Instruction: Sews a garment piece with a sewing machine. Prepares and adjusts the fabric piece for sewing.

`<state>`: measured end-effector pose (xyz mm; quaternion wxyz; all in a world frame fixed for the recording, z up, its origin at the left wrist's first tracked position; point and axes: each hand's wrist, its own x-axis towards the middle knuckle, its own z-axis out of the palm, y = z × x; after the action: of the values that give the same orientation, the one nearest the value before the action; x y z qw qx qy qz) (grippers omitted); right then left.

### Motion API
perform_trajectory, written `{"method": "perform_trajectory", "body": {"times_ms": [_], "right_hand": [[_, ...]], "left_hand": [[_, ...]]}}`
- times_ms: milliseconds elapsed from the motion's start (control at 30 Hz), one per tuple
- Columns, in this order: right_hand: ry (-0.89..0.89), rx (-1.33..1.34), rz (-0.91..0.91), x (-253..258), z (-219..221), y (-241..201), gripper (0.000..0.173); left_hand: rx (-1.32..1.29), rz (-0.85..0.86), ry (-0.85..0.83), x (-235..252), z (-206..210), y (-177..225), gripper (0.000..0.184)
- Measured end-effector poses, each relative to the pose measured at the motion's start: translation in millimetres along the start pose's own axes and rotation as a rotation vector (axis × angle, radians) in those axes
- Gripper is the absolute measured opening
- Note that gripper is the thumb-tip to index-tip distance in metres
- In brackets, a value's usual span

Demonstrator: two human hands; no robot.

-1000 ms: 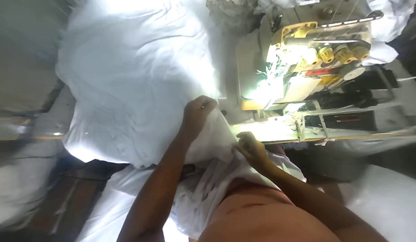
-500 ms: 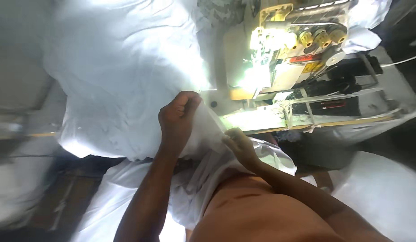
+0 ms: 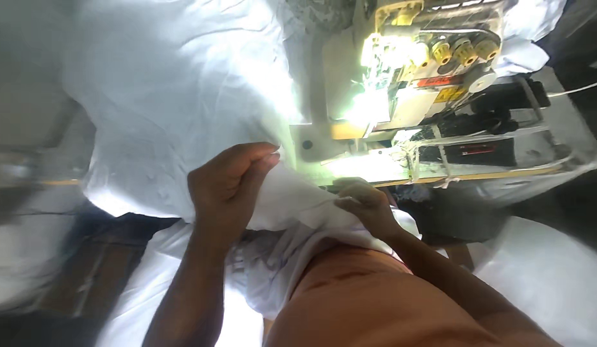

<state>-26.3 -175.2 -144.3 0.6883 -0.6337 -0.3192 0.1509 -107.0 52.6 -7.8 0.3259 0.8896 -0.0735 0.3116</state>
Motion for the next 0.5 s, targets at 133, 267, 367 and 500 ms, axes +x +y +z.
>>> {"method": "perform_trajectory", "body": {"times_ms": [133, 267, 367, 500], "right_hand": [[-0.125, 0.147, 0.223, 5.2, 5.9, -7.4, 0.003], [-0.171, 0.190, 0.227, 10.2, 4.7, -14.3, 0.009], [-0.205, 0.110, 0.203, 9.6, 2.3, -20.9, 0.005], [-0.285, 0.136, 0.228, 4.4, 0.4, -23.5, 0.002]], "left_hand": [[-0.005, 0.031, -0.018, 1.3, -4.6, 2.0, 0.021], [0.033, 0.027, -0.050, 3.3, -14.3, 13.1, 0.021], [0.088, 0.010, -0.016, -0.6, -17.3, 23.3, 0.022], [0.083, 0.029, -0.005, -7.6, -15.7, 29.7, 0.022]]}}
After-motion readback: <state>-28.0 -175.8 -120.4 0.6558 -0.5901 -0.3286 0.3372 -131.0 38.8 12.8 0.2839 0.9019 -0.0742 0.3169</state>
